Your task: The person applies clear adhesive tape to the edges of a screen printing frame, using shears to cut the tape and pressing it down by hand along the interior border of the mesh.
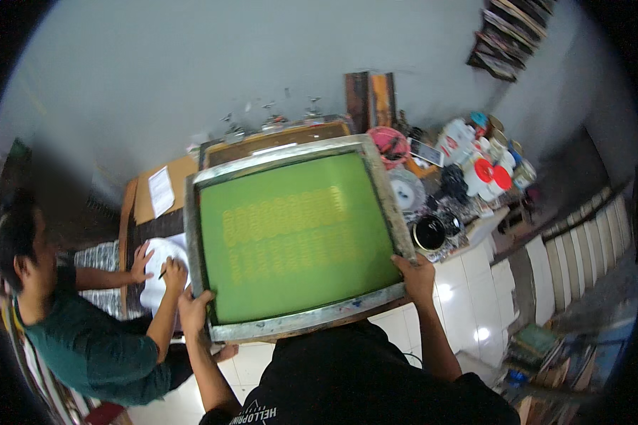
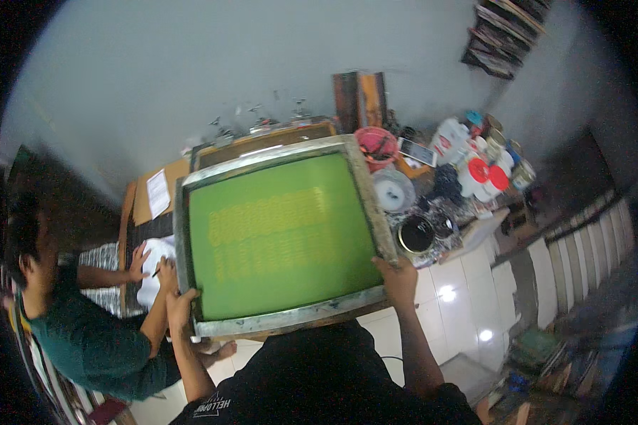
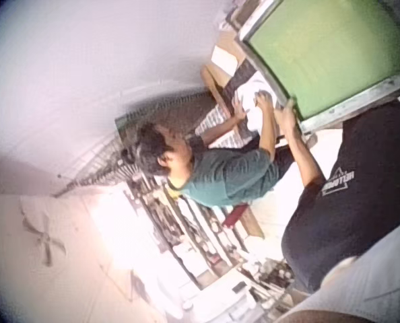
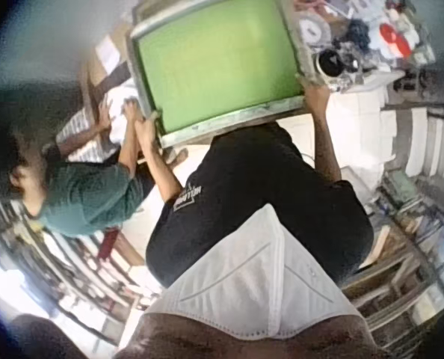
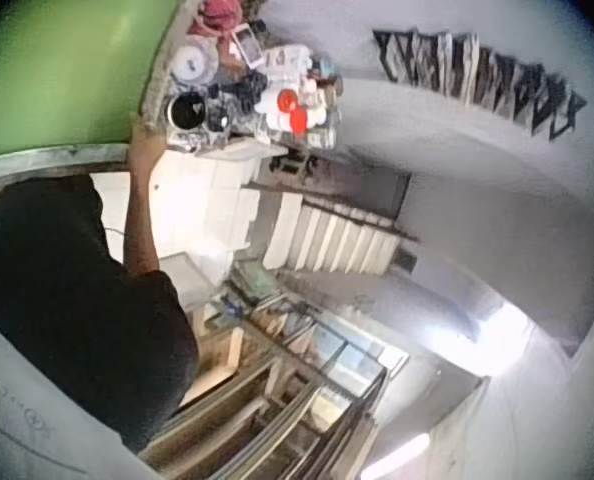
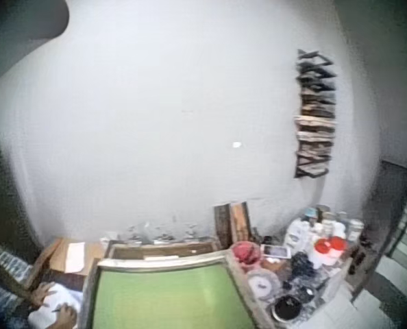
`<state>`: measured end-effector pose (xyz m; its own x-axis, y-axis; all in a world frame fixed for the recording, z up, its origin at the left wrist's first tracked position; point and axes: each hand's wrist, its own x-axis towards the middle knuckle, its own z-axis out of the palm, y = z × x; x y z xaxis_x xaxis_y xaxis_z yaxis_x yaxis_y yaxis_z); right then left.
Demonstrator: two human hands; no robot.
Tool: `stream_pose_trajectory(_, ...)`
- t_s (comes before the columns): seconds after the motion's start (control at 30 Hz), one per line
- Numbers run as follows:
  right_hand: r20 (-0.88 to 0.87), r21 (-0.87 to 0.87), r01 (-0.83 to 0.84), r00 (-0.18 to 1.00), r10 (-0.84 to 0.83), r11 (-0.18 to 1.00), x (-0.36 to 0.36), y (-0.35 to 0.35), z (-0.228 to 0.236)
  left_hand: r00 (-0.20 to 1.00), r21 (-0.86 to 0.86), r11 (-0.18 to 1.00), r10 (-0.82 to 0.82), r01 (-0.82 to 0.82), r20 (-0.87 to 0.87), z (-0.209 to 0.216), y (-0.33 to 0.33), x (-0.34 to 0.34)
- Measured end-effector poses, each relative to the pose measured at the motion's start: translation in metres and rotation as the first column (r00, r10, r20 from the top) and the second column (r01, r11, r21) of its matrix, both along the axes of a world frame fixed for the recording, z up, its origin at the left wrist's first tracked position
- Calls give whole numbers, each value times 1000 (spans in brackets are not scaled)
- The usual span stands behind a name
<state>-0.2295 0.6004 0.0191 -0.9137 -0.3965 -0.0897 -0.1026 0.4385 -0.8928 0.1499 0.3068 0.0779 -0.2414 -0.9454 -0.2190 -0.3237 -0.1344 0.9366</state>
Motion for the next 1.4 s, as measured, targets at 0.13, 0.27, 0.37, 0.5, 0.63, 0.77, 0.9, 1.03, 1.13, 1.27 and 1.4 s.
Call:
stream_pose_trajectory(0.13, -61, 0, -22, 998, 22, 1000, 6, -7, 19, 998, -14, 1000, 14, -13, 69, -9, -7, 8)
stream_pose_trajectory(0.27, -112, 83, 17, 994, -7, 996, 12, -8, 21, 998, 2, 1000, -16, 16, 55, -30, -15, 18)
stream_pose_trajectory(0.37, -103, 171, -24, 994, 42, 985, 7, -6, 15, 997, 81, 997, -25, 19, 71, -38, -19, 23)
stream_pose_trajectory(0.5, -81, 344, -104, 987, 140, 933, 3, -5, 14, 998, -89, 996, 3, 3, 63, -17, -4, 4)
stream_pose_trajectory(0.63, -103, 331, -117, 982, 160, 936, 3, -1, 14, 990, -140, 990, -14, 34, 140, -6, -2, -7)
stream_pose_trajectory(0.77, -20, 301, -196, 977, 212, 933, -5, 5, 6, 976, -42, 998, -27, 37, 217, -6, -5, -9)
stream_pose_trajectory(0.9, 42, 353, -264, 963, 267, 897, -16, 8, 9, 937, -141, 987, -27, 81, 348, 5, -1, -27)
stream_pose_trajectory(1.03, 43, 184, -291, 957, 288, 939, -10, -1, 6, 925, -295, 955, 86, 29, 369, -26, -9, 12)
stream_pose_trajectory(1.13, 26, 156, -329, 944, 330, 931, -12, 5, 8, 859, -391, 921, 203, -3, 471, -26, -7, -3)
stream_pose_trajectory(1.27, -22, 231, -425, 897, 441, 875, -4, 7, 11, 860, -377, 926, 195, -4, 471, -40, -8, 16)
stream_pose_trajectory(1.4, -556, 399, -354, 640, 530, 846, 1, -6, 13, 852, -353, 935, 208, -30, 480, -38, -3, 0)
